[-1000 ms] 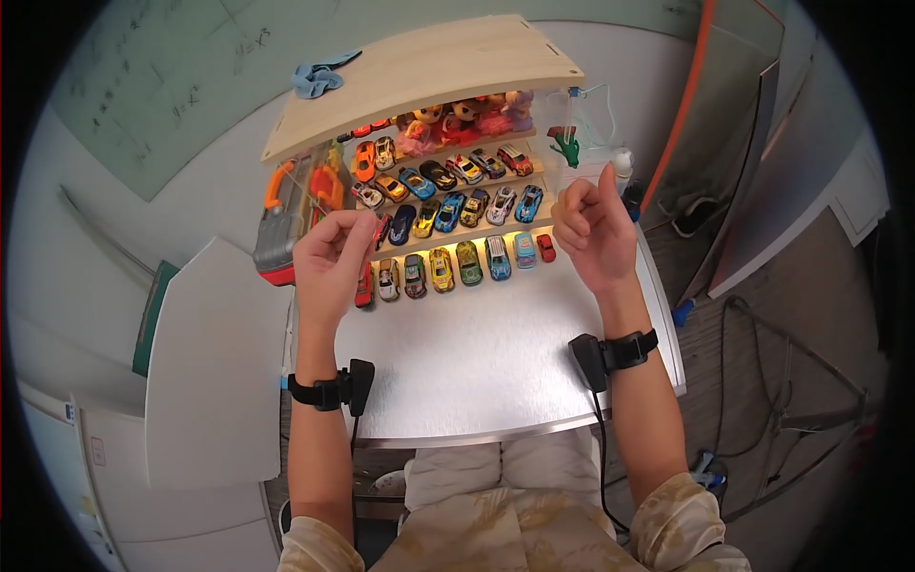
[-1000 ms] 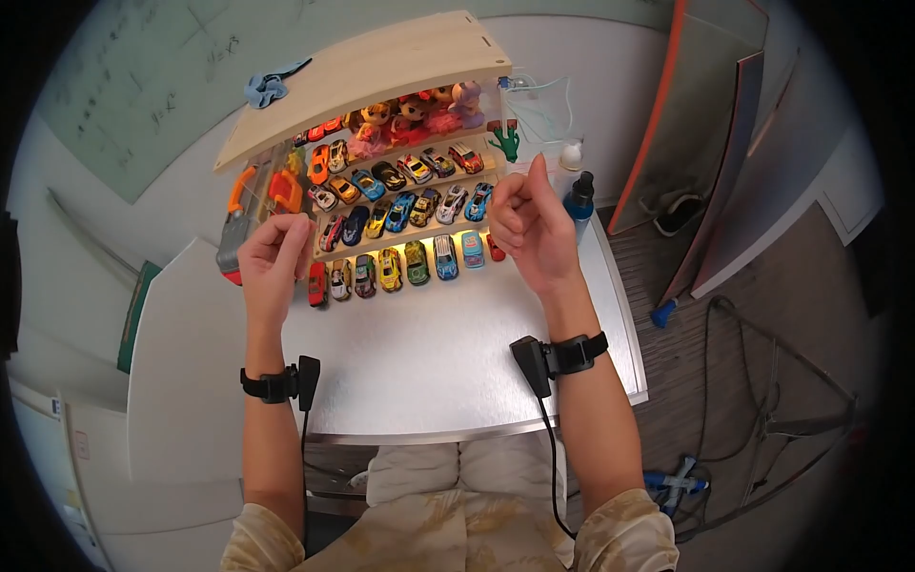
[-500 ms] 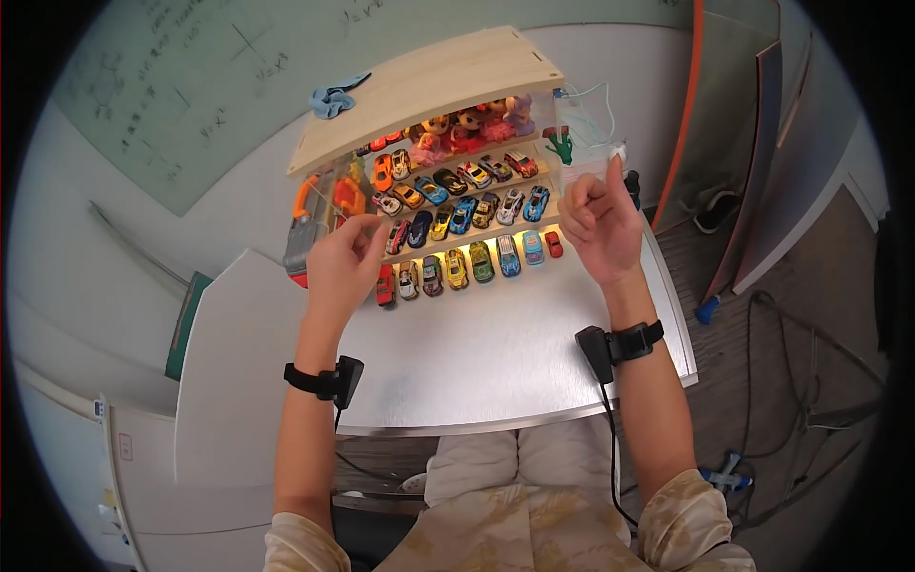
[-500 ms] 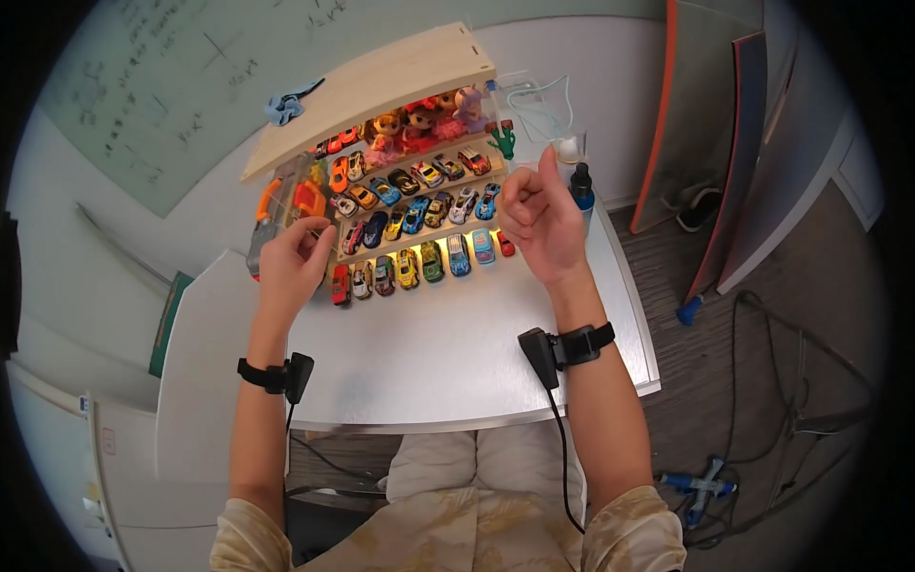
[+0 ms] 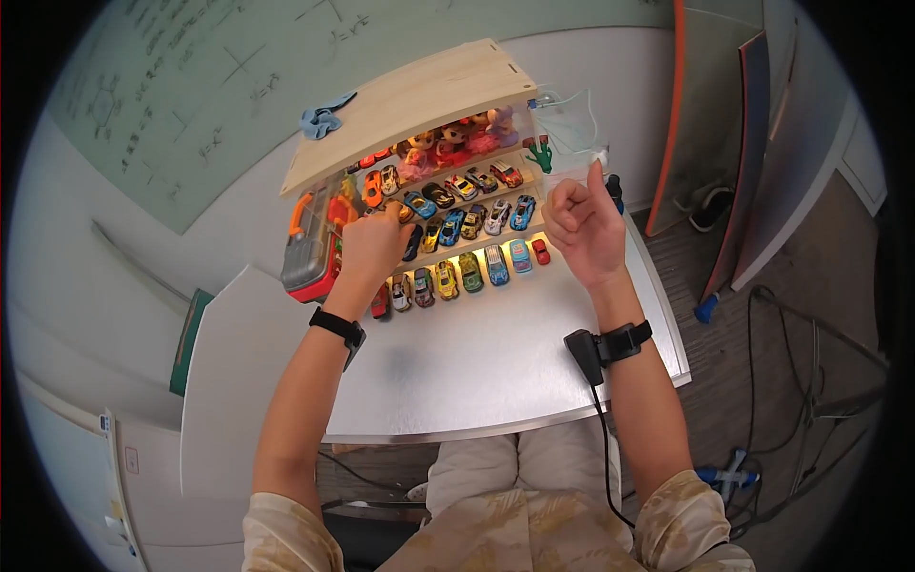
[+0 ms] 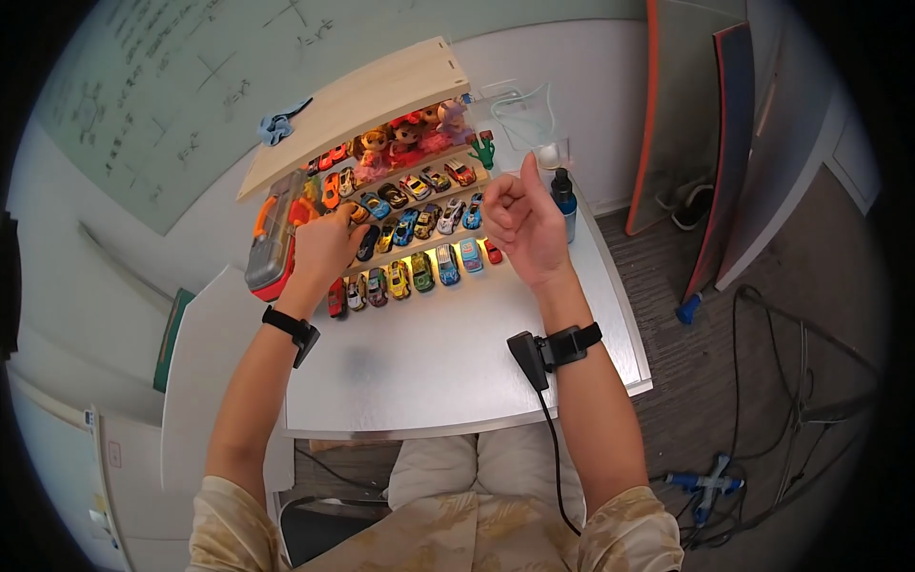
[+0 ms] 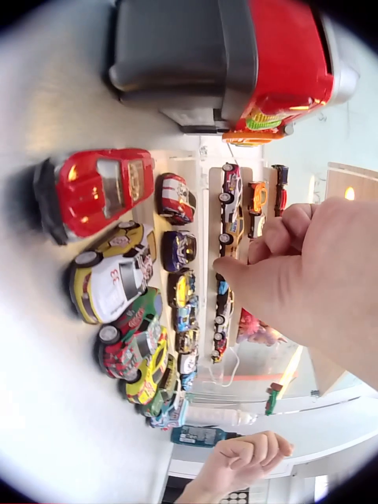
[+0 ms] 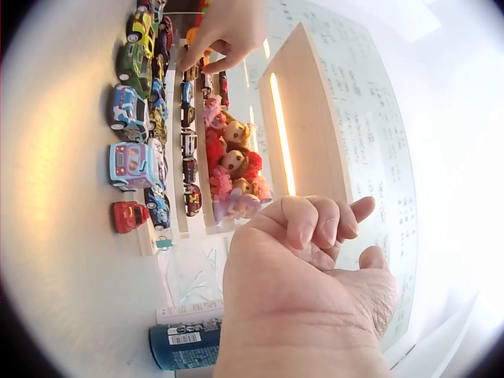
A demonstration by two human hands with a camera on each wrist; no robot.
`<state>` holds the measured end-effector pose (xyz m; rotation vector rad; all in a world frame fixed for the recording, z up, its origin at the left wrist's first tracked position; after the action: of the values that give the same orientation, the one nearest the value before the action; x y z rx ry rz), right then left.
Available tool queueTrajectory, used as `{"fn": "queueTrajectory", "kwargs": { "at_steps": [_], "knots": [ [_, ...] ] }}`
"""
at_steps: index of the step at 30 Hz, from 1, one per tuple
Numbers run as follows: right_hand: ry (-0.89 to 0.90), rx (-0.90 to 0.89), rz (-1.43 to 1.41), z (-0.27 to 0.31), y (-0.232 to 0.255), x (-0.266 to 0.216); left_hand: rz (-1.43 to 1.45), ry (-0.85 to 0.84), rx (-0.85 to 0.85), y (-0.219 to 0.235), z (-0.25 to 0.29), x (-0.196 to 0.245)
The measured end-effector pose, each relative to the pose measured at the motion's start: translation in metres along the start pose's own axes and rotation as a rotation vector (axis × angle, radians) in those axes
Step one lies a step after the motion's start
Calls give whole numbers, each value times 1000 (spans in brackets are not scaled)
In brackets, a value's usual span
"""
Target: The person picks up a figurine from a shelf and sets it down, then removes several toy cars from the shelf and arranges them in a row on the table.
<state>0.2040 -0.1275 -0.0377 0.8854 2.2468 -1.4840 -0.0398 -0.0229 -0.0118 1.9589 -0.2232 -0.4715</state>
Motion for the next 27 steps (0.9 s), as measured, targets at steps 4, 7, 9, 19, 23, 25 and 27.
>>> {"fn": "queueTrajectory", "kwargs": {
  "at_steps": [4, 7, 9, 19, 23, 25, 27],
  "knots": [
    [7, 12, 1, 0, 0, -2, -43, -55, 24, -10, -5, 5],
    [10, 14, -2, 0, 0, -3, -61, -93, 90, -13, -7, 4],
    [8, 11, -13, 0, 1, -3, -59, -110, 103, -16, -6, 5],
    [19, 39, -1, 0, 0, -4, 9, -303, 319, -3, 11, 17],
    [18, 37, 24, 1, 0, -4, -2, -323, 346, 16, 19, 23],
    [17, 36, 29, 1, -1, -4, 24, -345, 380, 35, 28, 27],
    [11, 39, 21, 1, -1, -3, 154, -375, 480, 68, 43, 31]
  ]
}}
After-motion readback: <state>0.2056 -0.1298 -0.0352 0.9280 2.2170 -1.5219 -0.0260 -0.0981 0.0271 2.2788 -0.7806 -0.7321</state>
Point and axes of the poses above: each hand's wrist, its own z-axis away from the middle knuckle, its own y-axis out of the back of the hand, x = y × z, the point moved 10 cm from there along -z, towards the middle knuckle, and after that the axes turned 6 degrees about y, right-handed, at the moved point
